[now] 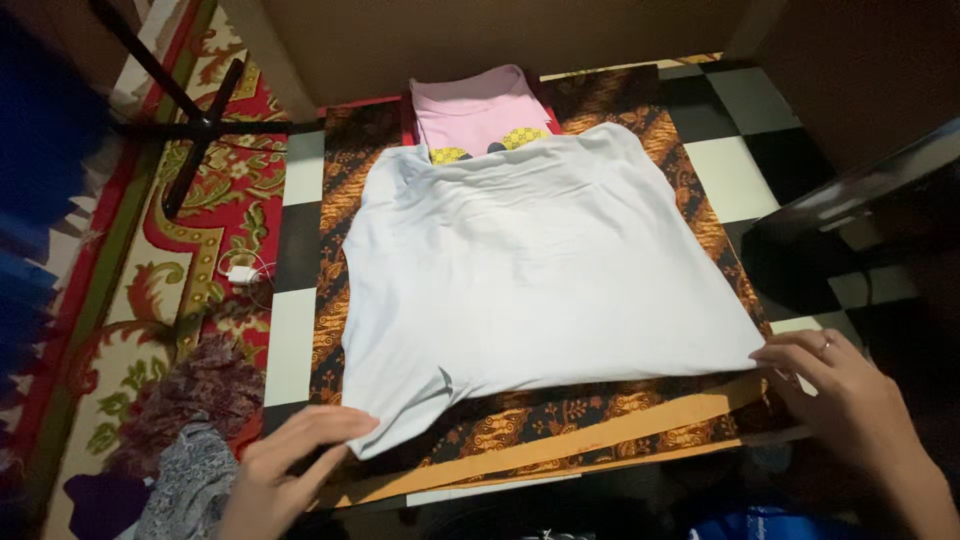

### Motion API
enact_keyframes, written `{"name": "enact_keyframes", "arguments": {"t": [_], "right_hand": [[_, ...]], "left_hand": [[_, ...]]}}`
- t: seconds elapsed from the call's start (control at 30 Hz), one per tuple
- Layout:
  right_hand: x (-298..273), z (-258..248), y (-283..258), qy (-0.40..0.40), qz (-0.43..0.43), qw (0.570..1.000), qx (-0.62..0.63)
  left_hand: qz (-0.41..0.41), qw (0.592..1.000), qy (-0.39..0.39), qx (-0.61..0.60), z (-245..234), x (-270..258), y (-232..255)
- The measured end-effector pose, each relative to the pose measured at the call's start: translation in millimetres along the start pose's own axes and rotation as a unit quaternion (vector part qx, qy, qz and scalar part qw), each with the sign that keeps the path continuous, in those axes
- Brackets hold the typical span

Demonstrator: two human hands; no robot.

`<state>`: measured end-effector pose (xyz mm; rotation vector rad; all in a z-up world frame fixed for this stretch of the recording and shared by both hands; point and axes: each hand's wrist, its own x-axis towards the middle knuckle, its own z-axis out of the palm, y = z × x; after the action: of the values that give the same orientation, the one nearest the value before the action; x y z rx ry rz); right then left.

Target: The person irons a white t-shirt with a deer graphic on an ironing board. They smooth the fabric with their hands, use a steam iron to press the front and back of the shirt, and flip the garment to ensure both sides are wrinkle-free.

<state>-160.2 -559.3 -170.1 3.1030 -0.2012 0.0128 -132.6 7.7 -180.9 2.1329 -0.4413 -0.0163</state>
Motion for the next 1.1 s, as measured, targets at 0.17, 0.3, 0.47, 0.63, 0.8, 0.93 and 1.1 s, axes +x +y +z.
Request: {"name": "enact_keyframes", "arguments": {"t": [0.17, 0.3, 0.47, 0.63, 0.8, 0.93, 1.1], "right_hand": [[-2, 22, 19, -0.035, -0.039, 0.998, -0.034], [0, 21, 24, -0.138, -0.045, 0.984, -0.099], [-4, 0, -16, 0.012, -0.089, 0.996, 0.005], [3, -10, -58, -0.022, -0.142, 0.983, 0.113], [-7, 9, 17, 0.157, -0.004, 0.981, 0.115], [34, 81, 114, 0.289, 0.277, 0.876, 0.269], [85, 129, 198, 0.322, 0.157, 0.866, 0.349]], "left_hand": [[0.012, 0.996, -0.093, 0.000, 4, -10, -22], [-0.064, 0.975, -0.205, 0.054, 2, -10, -24], [0.001, 0.978, 0.013, 0.207, 44, 2, 10], [-0.005, 0.973, -0.108, 0.205, 108, -7, 9], [0.007, 0.985, -0.141, 0.095, 121, -30, -24], [-0.036, 0.988, -0.067, 0.136, 112, -36, -2], [0.126, 0.955, 0.051, 0.263, 150, 0, 17]]}}
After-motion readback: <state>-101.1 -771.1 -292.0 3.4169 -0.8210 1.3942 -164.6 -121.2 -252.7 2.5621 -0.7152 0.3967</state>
